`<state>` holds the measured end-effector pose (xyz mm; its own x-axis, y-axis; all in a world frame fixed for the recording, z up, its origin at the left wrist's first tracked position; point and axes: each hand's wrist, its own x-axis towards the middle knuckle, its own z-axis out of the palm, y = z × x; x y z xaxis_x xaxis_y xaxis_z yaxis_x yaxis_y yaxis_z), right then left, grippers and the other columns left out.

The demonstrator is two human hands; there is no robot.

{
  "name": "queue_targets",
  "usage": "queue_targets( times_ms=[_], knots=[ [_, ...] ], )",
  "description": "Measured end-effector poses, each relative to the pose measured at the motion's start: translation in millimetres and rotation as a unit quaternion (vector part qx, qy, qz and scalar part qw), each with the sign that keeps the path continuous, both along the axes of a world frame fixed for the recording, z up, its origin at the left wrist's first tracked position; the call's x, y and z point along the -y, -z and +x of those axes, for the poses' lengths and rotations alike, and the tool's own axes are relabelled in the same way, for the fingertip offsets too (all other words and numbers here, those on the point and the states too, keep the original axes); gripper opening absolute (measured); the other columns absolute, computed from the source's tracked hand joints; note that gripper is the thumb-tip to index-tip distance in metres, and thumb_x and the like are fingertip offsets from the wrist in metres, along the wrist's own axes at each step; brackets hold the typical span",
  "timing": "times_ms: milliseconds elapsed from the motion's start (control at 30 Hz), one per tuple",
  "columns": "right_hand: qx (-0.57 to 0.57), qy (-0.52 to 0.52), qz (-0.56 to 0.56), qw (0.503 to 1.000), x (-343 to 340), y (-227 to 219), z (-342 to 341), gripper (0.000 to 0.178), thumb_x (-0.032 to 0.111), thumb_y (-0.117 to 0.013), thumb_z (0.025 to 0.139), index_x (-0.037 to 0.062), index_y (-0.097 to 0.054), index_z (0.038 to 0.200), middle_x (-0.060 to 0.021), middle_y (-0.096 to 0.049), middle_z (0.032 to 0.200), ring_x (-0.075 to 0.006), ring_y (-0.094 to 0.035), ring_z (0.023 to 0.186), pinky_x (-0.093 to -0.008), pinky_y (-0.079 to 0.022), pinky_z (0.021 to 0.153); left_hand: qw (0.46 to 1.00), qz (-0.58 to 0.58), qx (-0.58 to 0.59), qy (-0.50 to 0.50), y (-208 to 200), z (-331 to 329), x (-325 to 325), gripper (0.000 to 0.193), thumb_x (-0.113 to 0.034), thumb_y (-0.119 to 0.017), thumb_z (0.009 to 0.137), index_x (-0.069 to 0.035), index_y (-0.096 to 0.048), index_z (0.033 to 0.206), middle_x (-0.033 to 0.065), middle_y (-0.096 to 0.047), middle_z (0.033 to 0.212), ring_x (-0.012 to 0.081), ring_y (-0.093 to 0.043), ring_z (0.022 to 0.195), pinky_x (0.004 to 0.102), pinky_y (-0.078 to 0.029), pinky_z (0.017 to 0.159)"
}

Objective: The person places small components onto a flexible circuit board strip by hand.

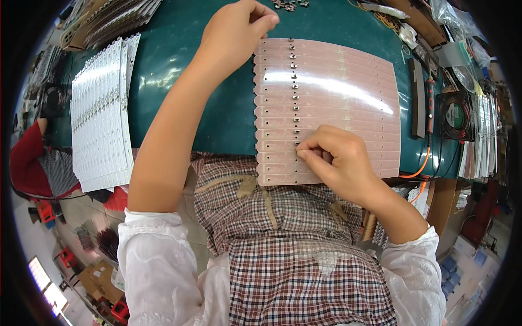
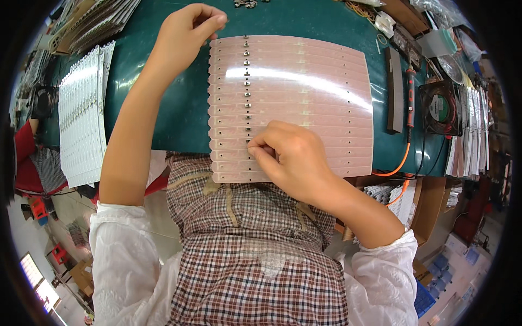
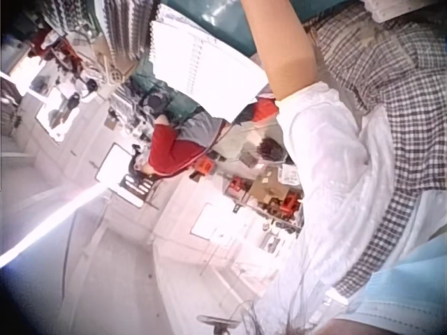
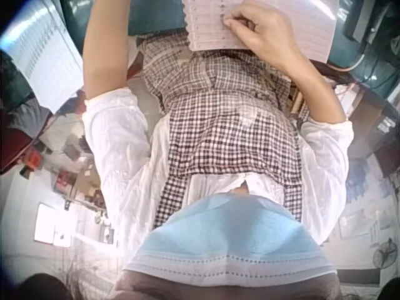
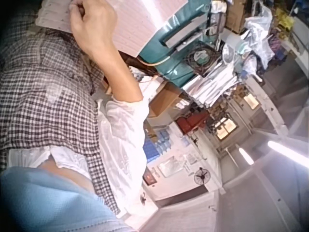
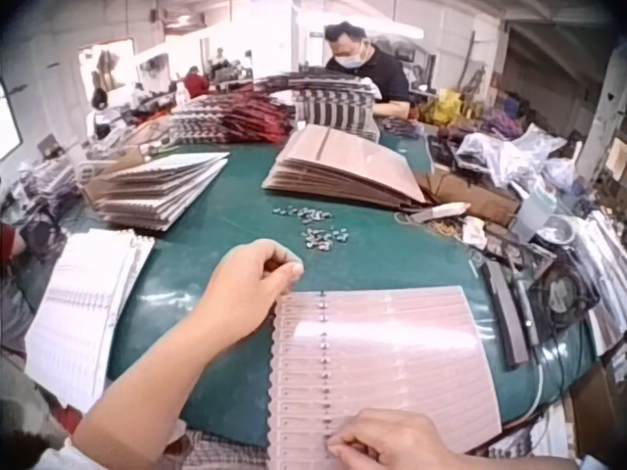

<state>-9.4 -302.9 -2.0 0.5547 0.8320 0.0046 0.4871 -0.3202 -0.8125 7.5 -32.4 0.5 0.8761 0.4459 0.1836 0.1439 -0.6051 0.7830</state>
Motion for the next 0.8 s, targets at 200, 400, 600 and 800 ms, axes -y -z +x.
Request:
queue_targets(
  times_ms=[200,400,600,800],
  knots=[
    [0.002,0.009,-0.008,1.0,-0.9,1.1,-2.9,0.005,0.008,-0.073,0.085,0.0026,-0.072,0.087,-0.0094,-0.066,0.077,-0.0231,-0.064,0.065,-0.0342,-0.05,0.059,0.996,-0.049,0.017,0.079,1.9,-56.8,11.4,0.029,-0.025,-0.069,0.097,0.003,-0.07,0.105,0.001,-0.068,0.085,0.0079,-0.06,0.078,0.0234,-0.049,0.07],
    [0.012,0.01,-0.012,1.0,-0.9,2.6,-3.9,0.006,0.008,-0.074,0.085,0.0031,-0.072,0.087,-0.0087,-0.066,0.077,-0.0228,-0.063,0.064,-0.0352,-0.049,0.058,0.99,-0.114,-0.046,0.066,-6.5,-98.0,35.2,0.023,-0.019,-0.071,0.096,0.003,-0.07,0.104,0.0012,-0.068,0.085,0.0071,-0.06,0.078,0.023,-0.049,0.071],
    [0.088,-0.01,0.029,0.996,1.0,11.1,-7.7,0.007,0.009,-0.076,0.083,0.0053,-0.07,0.085,-0.0078,-0.063,0.076,-0.0258,-0.064,0.066,-0.0373,-0.05,0.058,0.99,-0.102,-0.061,0.083,-9.1,-125.4,54.5,0.016,-0.012,-0.072,0.094,0.003,-0.069,0.1,0.0018,-0.068,0.089,0.0071,-0.059,0.077,0.023,-0.048,0.068],
    [0.227,-0.03,0.068,0.971,1.4,12.6,-11.9,0.01,0.007,-0.077,0.079,0.0074,-0.067,0.084,-0.0077,-0.062,0.076,-0.0278,-0.064,0.068,-0.0391,-0.052,0.059,0.987,-0.033,-0.088,0.128,-12.4,-143.8,79.3,0.012,-0.01,-0.073,0.091,0.0,-0.069,0.096,0.005,-0.064,0.086,0.0115,-0.059,0.07,0.026,-0.048,0.063]
  ],
)
